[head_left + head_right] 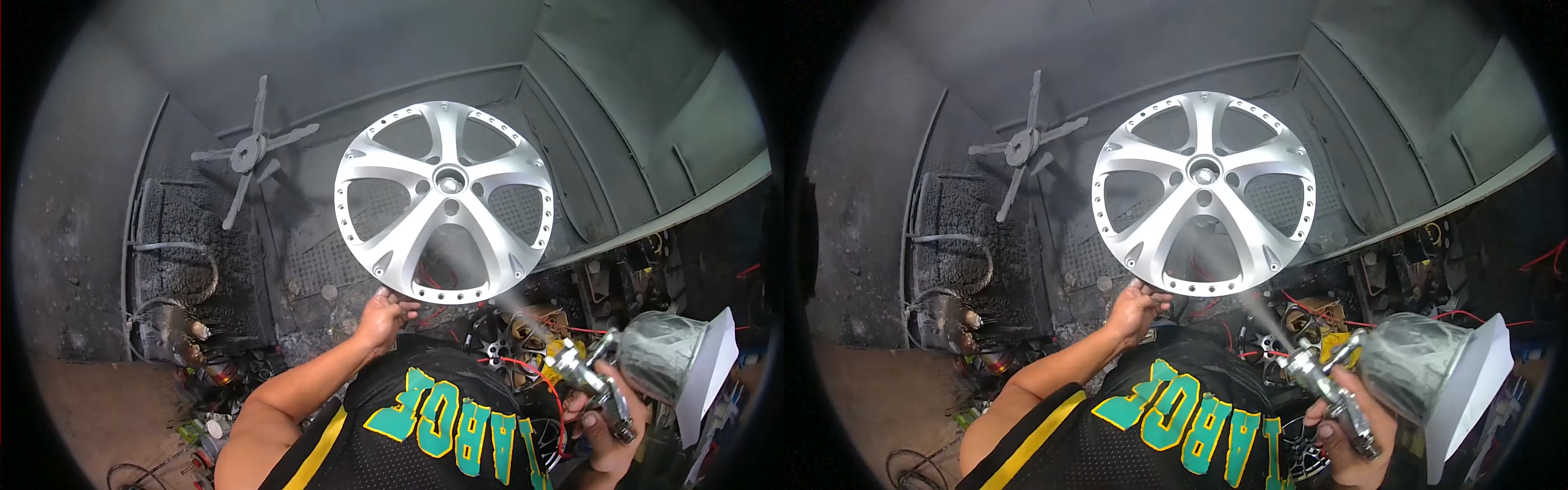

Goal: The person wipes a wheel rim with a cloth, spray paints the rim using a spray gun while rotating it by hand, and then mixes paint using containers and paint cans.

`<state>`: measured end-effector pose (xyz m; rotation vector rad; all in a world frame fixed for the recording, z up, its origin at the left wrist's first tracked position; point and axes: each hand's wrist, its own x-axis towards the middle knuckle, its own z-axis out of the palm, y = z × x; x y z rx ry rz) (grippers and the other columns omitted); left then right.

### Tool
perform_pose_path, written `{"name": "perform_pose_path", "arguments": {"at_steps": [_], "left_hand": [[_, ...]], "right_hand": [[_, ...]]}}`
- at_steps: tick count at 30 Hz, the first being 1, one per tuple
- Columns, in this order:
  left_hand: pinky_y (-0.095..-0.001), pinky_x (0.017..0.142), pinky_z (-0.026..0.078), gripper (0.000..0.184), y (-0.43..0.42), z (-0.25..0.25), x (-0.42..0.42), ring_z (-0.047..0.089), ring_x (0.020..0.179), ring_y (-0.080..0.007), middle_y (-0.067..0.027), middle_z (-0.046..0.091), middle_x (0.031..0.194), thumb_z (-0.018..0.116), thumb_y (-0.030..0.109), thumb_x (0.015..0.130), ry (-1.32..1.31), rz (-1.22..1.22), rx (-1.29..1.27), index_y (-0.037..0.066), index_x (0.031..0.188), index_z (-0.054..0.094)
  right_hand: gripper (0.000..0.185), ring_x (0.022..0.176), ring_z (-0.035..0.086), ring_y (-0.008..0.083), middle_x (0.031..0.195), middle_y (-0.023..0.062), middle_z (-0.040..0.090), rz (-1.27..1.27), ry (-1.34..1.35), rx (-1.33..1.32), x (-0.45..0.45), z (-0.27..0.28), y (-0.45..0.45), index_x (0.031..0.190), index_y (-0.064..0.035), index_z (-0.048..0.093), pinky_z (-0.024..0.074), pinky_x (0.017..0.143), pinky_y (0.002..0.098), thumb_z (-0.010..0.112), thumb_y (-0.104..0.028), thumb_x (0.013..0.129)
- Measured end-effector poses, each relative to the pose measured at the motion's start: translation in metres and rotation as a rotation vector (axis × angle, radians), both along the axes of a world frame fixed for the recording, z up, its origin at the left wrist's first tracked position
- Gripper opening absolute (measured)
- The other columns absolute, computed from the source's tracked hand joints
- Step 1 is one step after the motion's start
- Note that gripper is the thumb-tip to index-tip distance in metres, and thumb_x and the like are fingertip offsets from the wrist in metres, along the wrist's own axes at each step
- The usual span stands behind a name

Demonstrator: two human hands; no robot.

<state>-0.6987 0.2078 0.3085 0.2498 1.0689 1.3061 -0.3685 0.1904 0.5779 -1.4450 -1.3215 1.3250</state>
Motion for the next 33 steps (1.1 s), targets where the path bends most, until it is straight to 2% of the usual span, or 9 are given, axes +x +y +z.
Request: {"name": "perform_pose_path", "arguments": {"at_steps": [6, 9, 11, 14, 16, 20, 28, 30, 33], "left_hand": [[-0.0329, 0.091, 0.055, 0.048, -0.001, -0.012, 0.036, 0.065, 0.110, -0.0241, -0.0202, 0.058, 0.128, 0.052, -0.008, 0.091, -0.101, -0.133, -0.041, 0.001, 0.137, 0.042], [-0.0322, 0.086, 0.057, 0.030, 0.007, -0.016, 0.044, 0.068, 0.107, -0.0223, -0.0230, 0.060, 0.128, 0.054, -0.007, 0.091, 0.000, -0.401, 0.186, 0.000, 0.120, 0.049], [-0.0359, 0.093, 0.054, 0.045, 0.003, -0.038, 0.028, 0.062, 0.118, -0.0258, -0.0195, 0.057, 0.135, 0.053, -0.008, 0.089, -0.038, -0.413, 0.113, 0.001, 0.133, 0.046], [-0.0376, 0.094, 0.054, 0.059, -0.002, -0.076, 0.012, 0.059, 0.125, -0.0265, -0.0147, 0.059, 0.137, 0.052, -0.011, 0.085, -0.102, -0.314, 0.047, 0.003, 0.142, 0.048], [-0.0350, 0.087, 0.053, 0.061, 0.004, -0.016, -0.010, 0.061, 0.118, -0.0231, -0.0126, 0.059, 0.136, 0.052, -0.013, 0.082, -0.042, 0.013, 0.056, 0.004, 0.140, 0.050], [-0.0314, 0.083, 0.050, 0.070, 0.010, -0.010, -0.042, 0.061, 0.108, -0.0193, -0.0085, 0.060, 0.132, 0.046, -0.017, 0.078, -0.030, 0.149, 0.128, 0.009, 0.143, 0.045], [-0.0374, 0.086, 0.055, 0.075, -0.005, 0.002, 0.006, 0.065, 0.108, -0.0263, -0.0115, 0.051, 0.135, 0.050, -0.013, 0.083, -0.080, -0.074, -0.001, 0.010, 0.150, 0.025], [-0.0395, 0.088, 0.056, 0.079, -0.001, -0.006, 0.015, 0.063, 0.116, -0.0302, -0.0182, 0.042, 0.145, 0.051, -0.011, 0.085, -0.150, -0.299, -0.075, 0.004, 0.153, 0.016], [-0.0359, 0.092, 0.055, 0.069, 0.007, -0.016, 0.025, 0.062, 0.118, -0.0294, -0.0277, 0.035, 0.155, 0.058, -0.002, 0.087, -0.032, -0.561, 0.187, -0.008, 0.148, 0.028]], "right_hand": [[0.061, 0.074, 0.070, 0.0235, 0.083, 0.0180, 0.069, 0.302, 0.091, -0.062, 0.002, -0.001, -0.005, 0.130, 0.0117, 0.058, 0.0559, 0.068, 0.0297, 0.082, -0.018, 0.083], [0.058, 0.076, 0.070, 0.0238, 0.084, 0.0185, 0.070, 0.352, 0.087, -0.069, -0.015, -0.002, -0.005, 0.127, 0.0119, 0.060, 0.0568, 0.071, 0.0316, 0.082, -0.018, 0.083], [0.064, 0.076, 0.070, 0.0231, 0.083, 0.0175, 0.071, 0.258, 0.105, -0.092, -0.027, -0.007, -0.009, 0.129, 0.0113, 0.058, 0.0569, 0.070, 0.0318, 0.084, -0.021, 0.081], [0.071, 0.075, 0.070, 0.0225, 0.083, 0.0168, 0.071, 0.087, 0.002, -0.132, -0.021, -0.002, -0.009, 0.132, 0.0102, 0.056, 0.0567, 0.065, 0.0315, 0.086, -0.025, 0.079], [0.082, 0.071, 0.069, 0.0203, 0.082, 0.0150, 0.070, 0.043, 0.011, -0.056, -0.012, -0.009, -0.007, 0.136, 0.0099, 0.052, 0.0515, 0.053, 0.0244, 0.087, -0.034, 0.077], [0.091, 0.068, 0.066, 0.0160, 0.085, 0.0095, 0.066, -0.090, -0.093, 0.011, -0.007, 0.002, 0.002, 0.142, 0.0096, 0.046, 0.0477, 0.049, 0.0223, 0.085, -0.041, 0.077], [0.079, 0.072, 0.068, 0.0196, 0.083, 0.0148, 0.069, 0.099, 0.014, -0.068, 0.003, 0.005, -0.004, 0.138, 0.0116, 0.049, 0.0506, 0.053, 0.0243, 0.084, -0.029, 0.080], [0.066, 0.072, 0.070, 0.0229, 0.084, 0.0187, 0.070, 0.151, 0.053, -0.066, -0.004, 0.004, -0.011, 0.131, 0.0137, 0.055, 0.0548, 0.062, 0.0281, 0.083, -0.019, 0.081], [0.066, 0.074, 0.070, 0.0235, 0.084, 0.0197, 0.070, 0.262, 0.111, -0.111, -0.011, -0.001, -0.012, 0.129, 0.0139, 0.056, 0.0563, 0.064, 0.0297, 0.085, -0.018, 0.079]]}}
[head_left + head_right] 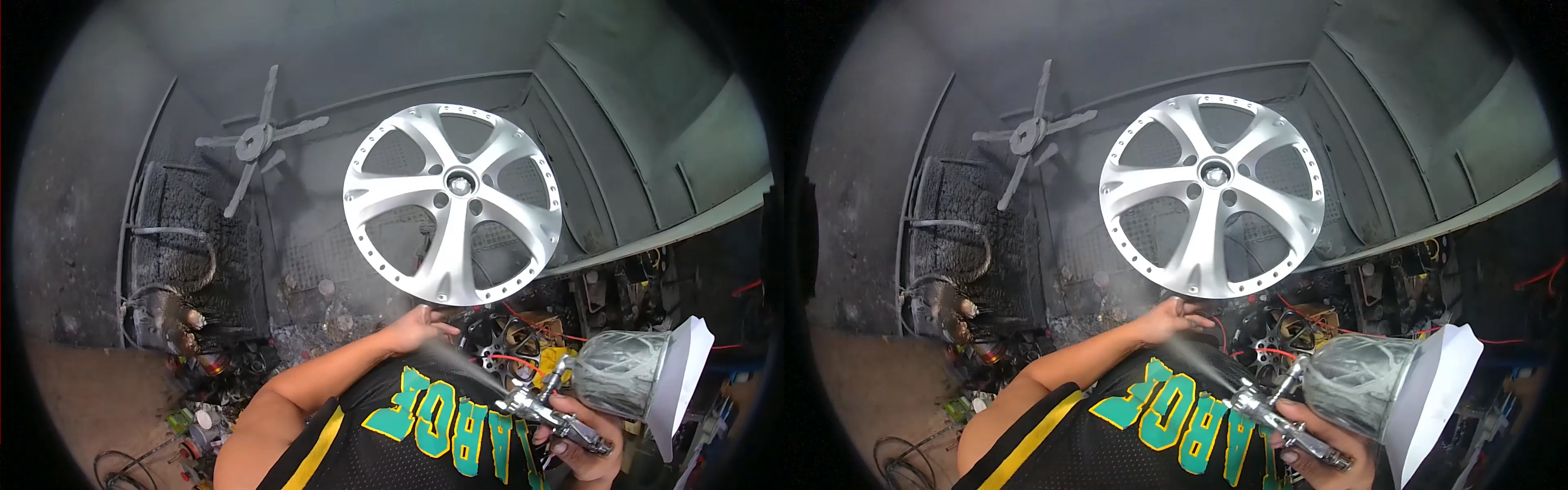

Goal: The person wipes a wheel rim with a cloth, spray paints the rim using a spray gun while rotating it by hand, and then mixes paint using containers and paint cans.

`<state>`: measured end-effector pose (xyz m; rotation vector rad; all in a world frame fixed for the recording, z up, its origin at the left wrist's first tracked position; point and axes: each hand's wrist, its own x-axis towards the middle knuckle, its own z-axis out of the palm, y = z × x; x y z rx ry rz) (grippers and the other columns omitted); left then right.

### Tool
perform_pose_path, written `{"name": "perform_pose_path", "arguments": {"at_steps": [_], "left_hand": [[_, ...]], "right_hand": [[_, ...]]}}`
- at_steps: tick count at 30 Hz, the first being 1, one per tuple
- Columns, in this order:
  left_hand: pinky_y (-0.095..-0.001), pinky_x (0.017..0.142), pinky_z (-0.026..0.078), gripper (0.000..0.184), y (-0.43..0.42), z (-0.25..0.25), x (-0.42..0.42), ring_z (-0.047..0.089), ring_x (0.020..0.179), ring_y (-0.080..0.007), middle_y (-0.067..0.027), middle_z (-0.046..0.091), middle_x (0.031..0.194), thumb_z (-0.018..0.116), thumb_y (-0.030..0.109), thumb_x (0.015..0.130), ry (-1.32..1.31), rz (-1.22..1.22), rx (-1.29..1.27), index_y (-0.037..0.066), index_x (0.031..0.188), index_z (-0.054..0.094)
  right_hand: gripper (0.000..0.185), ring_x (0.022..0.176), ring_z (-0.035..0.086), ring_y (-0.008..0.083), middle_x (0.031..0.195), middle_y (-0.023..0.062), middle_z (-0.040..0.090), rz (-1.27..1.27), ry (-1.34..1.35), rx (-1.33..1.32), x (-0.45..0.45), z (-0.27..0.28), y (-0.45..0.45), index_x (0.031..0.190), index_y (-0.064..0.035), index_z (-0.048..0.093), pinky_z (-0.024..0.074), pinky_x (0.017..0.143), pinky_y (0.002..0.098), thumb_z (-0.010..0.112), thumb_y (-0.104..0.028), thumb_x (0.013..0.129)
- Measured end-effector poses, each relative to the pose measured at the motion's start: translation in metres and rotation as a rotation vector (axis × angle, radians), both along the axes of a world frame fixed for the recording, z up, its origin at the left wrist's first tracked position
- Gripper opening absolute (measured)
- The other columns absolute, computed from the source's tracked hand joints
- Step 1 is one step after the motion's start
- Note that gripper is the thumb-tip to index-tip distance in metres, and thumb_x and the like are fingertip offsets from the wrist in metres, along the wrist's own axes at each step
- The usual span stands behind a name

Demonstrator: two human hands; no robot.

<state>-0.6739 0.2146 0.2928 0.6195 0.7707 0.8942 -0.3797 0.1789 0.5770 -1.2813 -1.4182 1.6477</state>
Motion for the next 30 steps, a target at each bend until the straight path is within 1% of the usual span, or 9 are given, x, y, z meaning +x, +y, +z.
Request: {"name": "perform_pose_path", "arguments": {"at_steps": [5, 8, 11, 16, 23, 26, 28, 29, 30], "left_hand": [[-0.0356, 0.095, 0.054, 0.066, 0.000, -0.001, -0.005, 0.060, 0.123, -0.0255, -0.0158, 0.050, 0.145, 0.053, -0.011, 0.086, 0.016, 0.075, -0.110, 0.000, 0.149, 0.035], [-0.0342, 0.091, 0.055, 0.060, -0.005, 0.003, -0.017, 0.066, 0.112, -0.0227, -0.0114, 0.060, 0.135, 0.052, -0.013, 0.085, -0.024, 0.278, -0.184, 0.001, 0.143, 0.046], [-0.0334, 0.089, 0.054, 0.056, -0.009, 0.005, -0.030, 0.066, 0.108, -0.0212, -0.0118, 0.060, 0.136, 0.053, -0.012, 0.086, -0.125, 0.429, -0.177, 0.002, 0.140, 0.049], [-0.0347, 0.087, 0.053, 0.045, -0.012, -0.007, -0.034, 0.066, 0.101, -0.0220, -0.0102, 0.064, 0.124, 0.053, -0.011, 0.087, -0.199, 0.516, -0.215, 0.002, 0.130, 0.054], [-0.0368, 0.090, 0.053, 0.043, -0.012, -0.017, -0.019, 0.065, 0.104, -0.0247, -0.0166, 0.066, 0.114, 0.056, -0.009, 0.087, -0.151, 0.299, -0.213, 0.000, 0.128, 0.055], [-0.0351, 0.093, 0.053, 0.042, -0.010, -0.017, -0.018, 0.065, 0.107, -0.0231, -0.0158, 0.065, 0.125, 0.056, -0.007, 0.089, -0.109, 0.215, -0.194, -0.002, 0.131, 0.057], [-0.0361, 0.103, 0.048, 0.041, -0.010, -0.018, -0.020, 0.062, 0.119, -0.0239, -0.0140, 0.058, 0.141, 0.054, 0.001, 0.096, 0.045, -0.069, 0.034, -0.002, 0.137, 0.055], [-0.0361, 0.103, 0.048, 0.041, -0.011, -0.016, -0.019, 0.062, 0.119, -0.0239, -0.0140, 0.058, 0.141, 0.054, 0.001, 0.096, 0.043, -0.066, 0.041, -0.002, 0.137, 0.055], [-0.0359, 0.108, 0.043, 0.044, -0.015, -0.014, -0.019, 0.057, 0.124, -0.0236, -0.0132, 0.056, 0.143, 0.052, 0.007, 0.099, 0.178, -0.242, 0.268, 0.001, 0.142, 0.051]], "right_hand": [[0.068, 0.073, 0.070, 0.0237, 0.084, 0.0187, 0.070, -0.138, 0.012, 0.029, -0.013, 0.002, -0.004, 0.130, 0.0142, 0.055, 0.0563, 0.063, 0.0288, 0.085, -0.021, 0.079], [0.088, 0.071, 0.069, 0.0213, 0.081, 0.0135, 0.069, -0.218, -0.189, 0.063, -0.007, 0.013, 0.010, 0.137, 0.0119, 0.050, 0.0542, 0.062, 0.0274, 0.087, -0.040, 0.076], [0.086, 0.071, 0.064, 0.0158, 0.088, 0.0113, 0.067, -0.314, -0.239, 0.200, 0.002, 0.011, 0.014, 0.143, 0.0106, 0.044, 0.0519, 0.062, 0.0256, 0.080, -0.037, 0.081], [0.084, 0.061, 0.062, 0.0174, 0.084, 0.0144, 0.066, -0.379, -0.203, 0.198, 0.013, 0.008, 0.015, 0.143, 0.0102, 0.043, 0.0453, 0.045, 0.0242, 0.080, -0.033, 0.081], [0.077, 0.070, 0.070, 0.0272, 0.082, 0.0229, 0.069, -0.141, -0.012, 0.003, 0.014, 0.010, -0.001, 0.133, 0.0136, 0.052, 0.0541, 0.055, 0.0289, 0.086, -0.027, 0.077], [0.078, 0.071, 0.070, 0.0277, 0.084, 0.0231, 0.069, -0.151, 0.011, 0.003, 0.013, 0.005, 0.001, 0.134, 0.0146, 0.051, 0.0550, 0.057, 0.0298, 0.086, -0.025, 0.076], [0.081, 0.070, 0.070, 0.0251, 0.085, 0.0213, 0.070, -0.193, -0.007, 0.070, 0.009, 0.006, 0.008, 0.136, 0.0135, 0.049, 0.0532, 0.052, 0.0278, 0.086, -0.028, 0.077], [0.082, 0.069, 0.069, 0.0222, 0.084, 0.0183, 0.069, -0.219, -0.083, 0.095, 0.012, 0.005, 0.014, 0.139, 0.0122, 0.047, 0.0512, 0.049, 0.0257, 0.083, -0.030, 0.079], [0.083, 0.068, 0.069, 0.0212, 0.084, 0.0166, 0.068, -0.270, -0.123, 0.143, 0.013, 0.008, 0.018, 0.141, 0.0116, 0.045, 0.0507, 0.049, 0.0248, 0.082, -0.030, 0.080]]}}
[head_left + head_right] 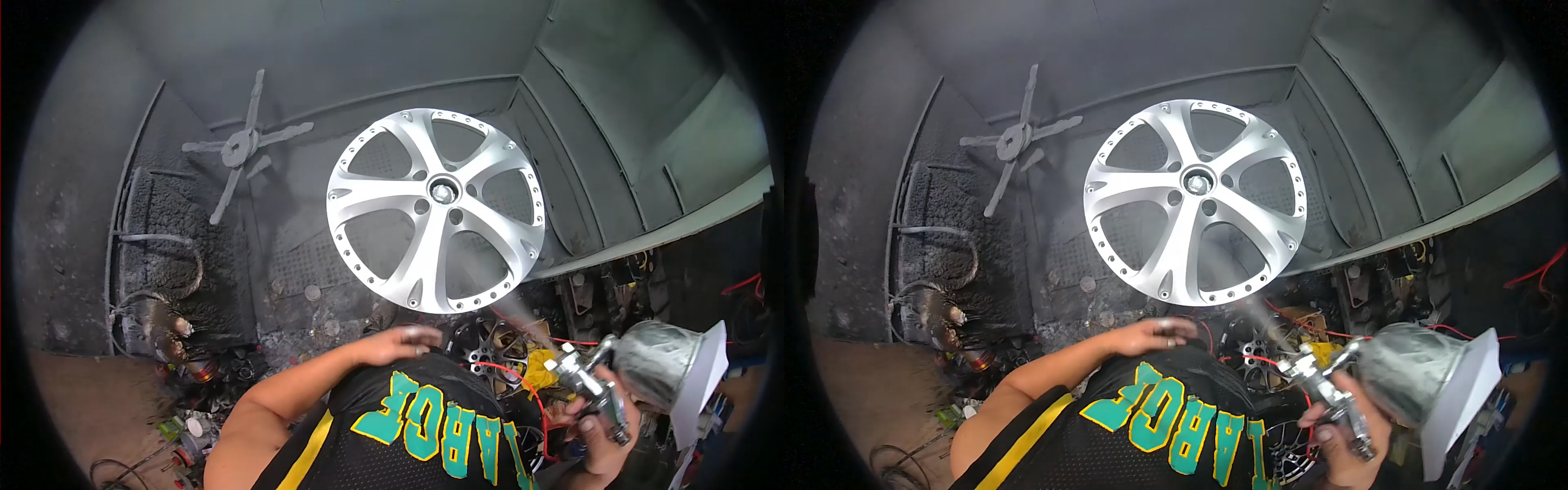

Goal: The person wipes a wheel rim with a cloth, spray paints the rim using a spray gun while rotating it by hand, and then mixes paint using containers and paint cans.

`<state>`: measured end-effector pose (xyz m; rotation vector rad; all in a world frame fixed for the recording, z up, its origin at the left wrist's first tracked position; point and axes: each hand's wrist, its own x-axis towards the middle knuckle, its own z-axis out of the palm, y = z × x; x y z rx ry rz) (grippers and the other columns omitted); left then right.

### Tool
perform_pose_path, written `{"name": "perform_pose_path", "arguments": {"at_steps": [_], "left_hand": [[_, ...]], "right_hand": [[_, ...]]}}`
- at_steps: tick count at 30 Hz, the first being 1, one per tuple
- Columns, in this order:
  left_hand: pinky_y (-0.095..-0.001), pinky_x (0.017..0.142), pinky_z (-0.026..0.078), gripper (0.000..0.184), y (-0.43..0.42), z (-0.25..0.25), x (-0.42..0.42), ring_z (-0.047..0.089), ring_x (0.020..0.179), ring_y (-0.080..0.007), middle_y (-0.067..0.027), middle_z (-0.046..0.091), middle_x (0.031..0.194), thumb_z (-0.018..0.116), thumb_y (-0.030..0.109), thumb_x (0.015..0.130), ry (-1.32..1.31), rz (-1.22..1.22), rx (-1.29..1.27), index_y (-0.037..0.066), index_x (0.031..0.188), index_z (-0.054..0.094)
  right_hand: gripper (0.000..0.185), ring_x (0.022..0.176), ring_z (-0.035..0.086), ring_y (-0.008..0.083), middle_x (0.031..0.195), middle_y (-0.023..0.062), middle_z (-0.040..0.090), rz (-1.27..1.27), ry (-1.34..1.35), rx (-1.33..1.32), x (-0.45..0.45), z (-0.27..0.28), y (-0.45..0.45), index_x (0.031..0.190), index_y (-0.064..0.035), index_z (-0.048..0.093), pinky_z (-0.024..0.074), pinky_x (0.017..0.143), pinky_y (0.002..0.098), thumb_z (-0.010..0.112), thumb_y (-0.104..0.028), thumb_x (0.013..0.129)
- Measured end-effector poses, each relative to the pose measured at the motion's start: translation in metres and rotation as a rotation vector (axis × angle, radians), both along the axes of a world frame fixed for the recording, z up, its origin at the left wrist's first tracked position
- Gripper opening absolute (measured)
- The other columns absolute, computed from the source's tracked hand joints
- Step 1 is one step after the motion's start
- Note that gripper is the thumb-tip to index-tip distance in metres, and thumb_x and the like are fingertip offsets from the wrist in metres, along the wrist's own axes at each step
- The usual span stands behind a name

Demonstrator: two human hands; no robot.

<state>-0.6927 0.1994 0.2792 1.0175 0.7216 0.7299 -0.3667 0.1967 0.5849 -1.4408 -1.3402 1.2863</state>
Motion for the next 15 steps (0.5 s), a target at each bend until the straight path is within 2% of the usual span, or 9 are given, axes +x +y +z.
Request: {"name": "perform_pose_path", "arguments": {"at_steps": [1, 2, 5, 6, 8, 10, 11, 12, 15], "left_hand": [[-0.0358, 0.113, 0.037, 0.047, -0.003, 0.002, -0.001, 0.053, 0.129, -0.0232, -0.0125, 0.055, 0.145, 0.050, 0.013, 0.102, 0.132, -0.177, 0.227, 0.004, 0.148, 0.047], [-0.0371, 0.116, 0.034, 0.047, -0.004, 0.012, -0.007, 0.050, 0.134, -0.0264, -0.0139, 0.054, 0.146, 0.048, 0.022, 0.105, 0.109, -0.253, 0.067, 0.004, 0.148, 0.047], [-0.0375, 0.114, 0.037, 0.046, -0.005, 0.016, -0.024, 0.052, 0.133, -0.0269, -0.0136, 0.053, 0.148, 0.050, 0.016, 0.104, 0.168, -0.193, -0.011, 0.004, 0.148, 0.046], [-0.0404, 0.110, 0.043, 0.048, -0.006, 0.025, -0.033, 0.056, 0.129, -0.0272, -0.0147, 0.053, 0.147, 0.052, 0.014, 0.102, 0.044, -0.040, -0.301, 0.003, 0.148, 0.043], [-0.0452, 0.100, 0.051, 0.052, -0.002, -0.003, -0.057, 0.060, 0.123, -0.0306, -0.0182, 0.058, 0.136, 0.053, -0.002, 0.091, -0.028, 0.389, -0.558, -0.001, 0.141, 0.044], [-0.0469, 0.103, 0.049, 0.068, 0.015, 0.014, -0.088, 0.056, 0.128, -0.0335, -0.0182, 0.055, 0.137, 0.048, -0.009, 0.075, -0.122, 0.713, -0.497, -0.002, 0.143, 0.040], [-0.0457, 0.106, 0.047, 0.069, 0.022, 0.011, -0.103, 0.054, 0.129, -0.0319, -0.0174, 0.053, 0.140, 0.048, -0.007, 0.076, -0.265, 0.791, -0.363, -0.001, 0.145, 0.038], [-0.0451, 0.110, 0.045, 0.069, 0.029, 0.028, -0.113, 0.055, 0.128, -0.0304, -0.0171, 0.052, 0.142, 0.047, -0.005, 0.077, -0.262, 0.851, -0.318, -0.001, 0.146, 0.037], [-0.0443, 0.110, 0.044, 0.073, 0.042, 0.055, -0.136, 0.055, 0.128, -0.0300, -0.0163, 0.051, 0.143, 0.049, -0.002, 0.078, -0.249, 0.846, -0.288, -0.002, 0.149, 0.034]], "right_hand": [[0.084, 0.068, 0.068, 0.0202, 0.083, 0.0149, 0.067, -0.051, -0.042, 0.045, 0.000, 0.006, 0.005, 0.143, 0.0110, 0.043, 0.0501, 0.048, 0.0239, 0.080, -0.031, 0.080], [0.087, 0.068, 0.067, 0.0201, 0.085, 0.0132, 0.065, -0.122, -0.076, 0.065, -0.006, 0.012, 0.009, 0.145, 0.0101, 0.040, 0.0497, 0.047, 0.0235, 0.079, -0.033, 0.080], [0.090, 0.070, 0.068, 0.0219, 0.087, 0.0135, 0.065, -0.152, -0.090, 0.135, -0.005, 0.021, 0.018, 0.144, 0.0114, 0.039, 0.0504, 0.046, 0.0245, 0.080, -0.035, 0.079], [0.090, 0.070, 0.068, 0.0219, 0.087, 0.0135, 0.065, -0.154, -0.091, 0.142, -0.006, 0.026, 0.018, 0.144, 0.0114, 0.039, 0.0504, 0.046, 0.0245, 0.080, -0.035, 0.079], [0.092, 0.071, 0.070, 0.0246, 0.086, 0.0168, 0.067, -0.107, -0.045, 0.059, -0.009, 0.034, 0.017, 0.142, 0.0151, 0.040, 0.0516, 0.046, 0.0255, 0.081, -0.034, 0.077], [0.092, 0.071, 0.071, 0.0259, 0.085, 0.0187, 0.068, -0.044, 0.002, -0.012, -0.012, 0.041, 0.022, 0.140, 0.0167, 0.041, 0.0522, 0.046, 0.0263, 0.082, -0.033, 0.075], [0.092, 0.071, 0.072, 0.0273, 0.084, 0.0207, 0.069, 0.021, 0.050, -0.088, -0.014, 0.045, 0.026, 0.138, 0.0183, 0.041, 0.0529, 0.046, 0.0270, 0.083, -0.032, 0.073], [0.076, 0.082, 0.072, 0.0277, 0.092, 0.0228, 0.071, 0.106, 0.092, -0.123, -0.021, 0.052, 0.030, 0.138, 0.0152, 0.047, 0.0542, 0.056, 0.0283, 0.078, -0.018, 0.077], [0.074, 0.083, 0.071, 0.0228, 0.095, 0.0189, 0.071, 0.207, 0.095, -0.191, -0.043, 0.059, 0.053, 0.141, 0.0104, 0.048, 0.0528, 0.057, 0.0253, 0.075, -0.017, 0.078]]}}
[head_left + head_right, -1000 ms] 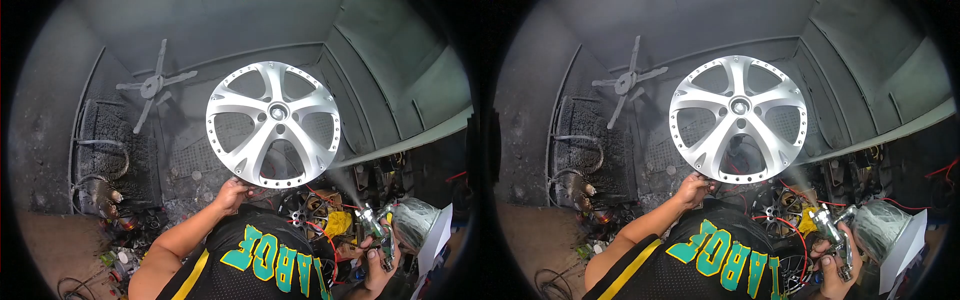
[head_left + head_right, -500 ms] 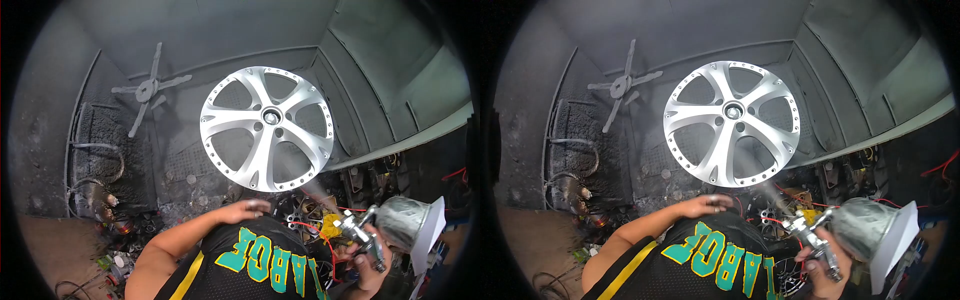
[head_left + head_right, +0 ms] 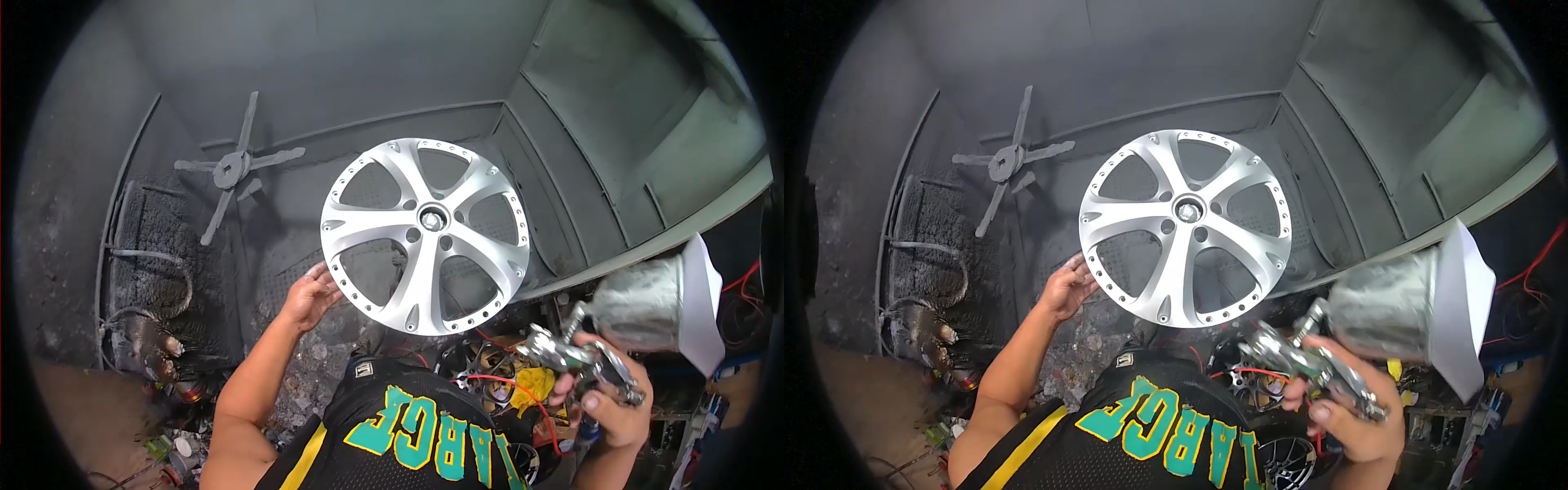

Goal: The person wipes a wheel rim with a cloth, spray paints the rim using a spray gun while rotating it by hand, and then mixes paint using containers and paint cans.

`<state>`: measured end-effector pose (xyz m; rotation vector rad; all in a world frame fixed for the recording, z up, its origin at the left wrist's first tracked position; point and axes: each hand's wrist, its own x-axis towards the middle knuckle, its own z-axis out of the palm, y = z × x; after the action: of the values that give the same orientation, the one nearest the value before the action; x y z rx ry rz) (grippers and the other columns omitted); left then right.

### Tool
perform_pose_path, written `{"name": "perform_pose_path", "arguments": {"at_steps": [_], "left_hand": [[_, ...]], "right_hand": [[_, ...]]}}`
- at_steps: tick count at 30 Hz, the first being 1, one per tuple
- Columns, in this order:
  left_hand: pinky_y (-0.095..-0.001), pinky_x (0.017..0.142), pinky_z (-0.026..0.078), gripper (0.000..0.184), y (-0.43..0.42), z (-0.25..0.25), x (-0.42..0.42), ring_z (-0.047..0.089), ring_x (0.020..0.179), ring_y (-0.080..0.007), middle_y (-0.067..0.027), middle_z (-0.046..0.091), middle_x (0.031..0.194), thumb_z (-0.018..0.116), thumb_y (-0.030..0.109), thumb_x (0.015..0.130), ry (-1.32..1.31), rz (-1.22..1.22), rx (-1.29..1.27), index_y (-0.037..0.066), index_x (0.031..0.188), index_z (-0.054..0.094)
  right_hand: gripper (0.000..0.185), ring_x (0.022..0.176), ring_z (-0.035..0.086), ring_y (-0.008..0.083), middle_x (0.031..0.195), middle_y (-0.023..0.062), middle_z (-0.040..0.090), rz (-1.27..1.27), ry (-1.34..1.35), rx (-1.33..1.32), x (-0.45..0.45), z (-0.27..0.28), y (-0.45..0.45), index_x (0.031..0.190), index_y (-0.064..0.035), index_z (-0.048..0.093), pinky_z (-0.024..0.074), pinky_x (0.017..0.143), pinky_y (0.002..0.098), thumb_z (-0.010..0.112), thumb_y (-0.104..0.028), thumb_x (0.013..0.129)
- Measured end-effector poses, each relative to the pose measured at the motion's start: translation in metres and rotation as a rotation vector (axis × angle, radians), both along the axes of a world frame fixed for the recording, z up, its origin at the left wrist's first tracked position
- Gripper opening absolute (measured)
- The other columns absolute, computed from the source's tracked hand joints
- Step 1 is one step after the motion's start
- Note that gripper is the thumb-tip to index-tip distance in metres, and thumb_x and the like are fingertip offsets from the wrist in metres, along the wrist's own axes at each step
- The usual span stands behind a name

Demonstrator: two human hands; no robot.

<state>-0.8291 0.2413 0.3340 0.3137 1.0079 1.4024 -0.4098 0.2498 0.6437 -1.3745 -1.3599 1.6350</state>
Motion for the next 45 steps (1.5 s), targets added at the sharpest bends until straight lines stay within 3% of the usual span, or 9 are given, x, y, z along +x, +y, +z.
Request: {"name": "perform_pose_path", "arguments": {"at_steps": [12, 20, 25, 28, 32, 34, 35, 43, 45], "left_hand": [[-0.0454, 0.109, 0.042, 0.076, -0.002, 0.008, 0.005, 0.052, 0.131, -0.0298, -0.0150, 0.045, 0.146, 0.059, -0.001, 0.080, 0.039, -0.182, 0.018, -0.001, 0.150, 0.031], [-0.0480, 0.109, 0.041, 0.057, -0.024, 0.018, 0.100, 0.047, 0.132, -0.0247, -0.0086, 0.048, 0.134, 0.052, -0.008, 0.085, -0.012, -0.042, -0.094, 0.003, 0.139, 0.039], [-0.0502, 0.115, 0.037, 0.061, -0.029, 0.009, 0.154, 0.035, 0.147, -0.0318, -0.0198, 0.036, 0.155, 0.048, -0.011, 0.082, -0.276, -0.357, -0.168, -0.006, 0.142, 0.036], [-0.0483, 0.112, 0.041, 0.061, -0.028, -0.009, 0.149, 0.042, 0.143, -0.0353, -0.0254, 0.039, 0.151, 0.045, -0.014, 0.085, -0.286, -0.477, -0.186, -0.011, 0.143, 0.027], [-0.0400, 0.094, 0.055, 0.048, -0.025, -0.012, 0.103, 0.062, 0.105, -0.0253, -0.0152, 0.061, 0.115, 0.044, -0.014, 0.078, -0.019, -0.087, -0.314, -0.002, 0.123, 0.050], [-0.0428, 0.102, 0.051, 0.055, -0.016, -0.054, 0.053, 0.061, 0.113, -0.0274, -0.0152, 0.060, 0.120, 0.040, -0.014, 0.073, -0.009, 0.142, -0.142, -0.003, 0.126, 0.049], [-0.0454, 0.111, 0.044, 0.060, -0.004, -0.011, 0.052, 0.057, 0.124, -0.0306, -0.0180, 0.058, 0.127, 0.038, -0.015, 0.070, 0.020, 0.157, -0.090, -0.005, 0.129, 0.046], [-0.0488, 0.112, 0.041, 0.064, -0.022, 0.055, 0.119, 0.048, 0.135, -0.0346, -0.0201, 0.046, 0.143, 0.049, -0.008, 0.083, -0.009, -0.211, -0.296, -0.003, 0.145, 0.032], [-0.0468, 0.109, 0.044, 0.060, -0.032, 0.030, 0.130, 0.051, 0.132, -0.0333, -0.0189, 0.047, 0.142, 0.049, -0.009, 0.084, -0.041, -0.431, -0.261, -0.002, 0.142, 0.036]], "right_hand": [[0.055, 0.077, 0.065, 0.0077, 0.094, 0.0025, 0.067, -0.057, -0.276, 0.439, -0.010, 0.003, 0.081, 0.147, -0.0043, 0.049, 0.0481, 0.052, 0.0186, 0.064, -0.017, 0.096], [0.058, 0.072, 0.063, 0.0099, 0.088, 0.0034, 0.064, -0.240, -0.364, 0.323, 0.066, 0.006, 0.049, 0.146, -0.0034, 0.048, 0.0465, 0.049, 0.0201, 0.065, -0.019, 0.093], [0.060, 0.072, 0.064, 0.0099, 0.087, 0.0053, 0.066, -0.239, -0.343, 0.206, 0.088, 0.004, 0.018, 0.143, 0.0039, 0.048, 0.0482, 0.049, 0.0195, 0.067, -0.019, 0.091], [0.060, 0.072, 0.064, 0.0101, 0.087, 0.0057, 0.067, -0.248, -0.345, 0.164, 0.097, -0.001, 0.003, 0.143, 0.0038, 0.048, 0.0485, 0.049, 0.0198, 0.068, -0.019, 0.091], [0.060, 0.074, 0.066, 0.0115, 0.088, 0.0066, 0.067, -0.255, -0.313, 0.107, 0.108, -0.011, -0.015, 0.143, 0.0045, 0.048, 0.0486, 0.049, 0.0203, 0.068, -0.017, 0.091], [0.061, 0.074, 0.066, 0.0125, 0.087, 0.0073, 0.067, -0.273, -0.292, 0.065, 0.108, -0.012, -0.024, 0.144, 0.0048, 0.046, 0.0493, 0.050, 0.0212, 0.068, -0.013, 0.090], [0.062, 0.074, 0.066, 0.0129, 0.088, 0.0077, 0.068, -0.285, -0.288, 0.034, 0.110, -0.015, -0.028, 0.144, 0.0051, 0.046, 0.0496, 0.051, 0.0215, 0.067, -0.011, 0.089], [0.062, 0.078, 0.067, 0.0139, 0.091, 0.0086, 0.068, -0.183, -0.257, -0.089, 0.102, -0.020, -0.042, 0.144, 0.0047, 0.048, 0.0499, 0.056, 0.0224, 0.066, -0.006, 0.085], [0.063, 0.078, 0.067, 0.0143, 0.092, 0.0091, 0.068, -0.150, -0.241, -0.096, 0.098, -0.022, -0.044, 0.144, 0.0047, 0.048, 0.0500, 0.056, 0.0223, 0.067, -0.007, 0.085]]}}
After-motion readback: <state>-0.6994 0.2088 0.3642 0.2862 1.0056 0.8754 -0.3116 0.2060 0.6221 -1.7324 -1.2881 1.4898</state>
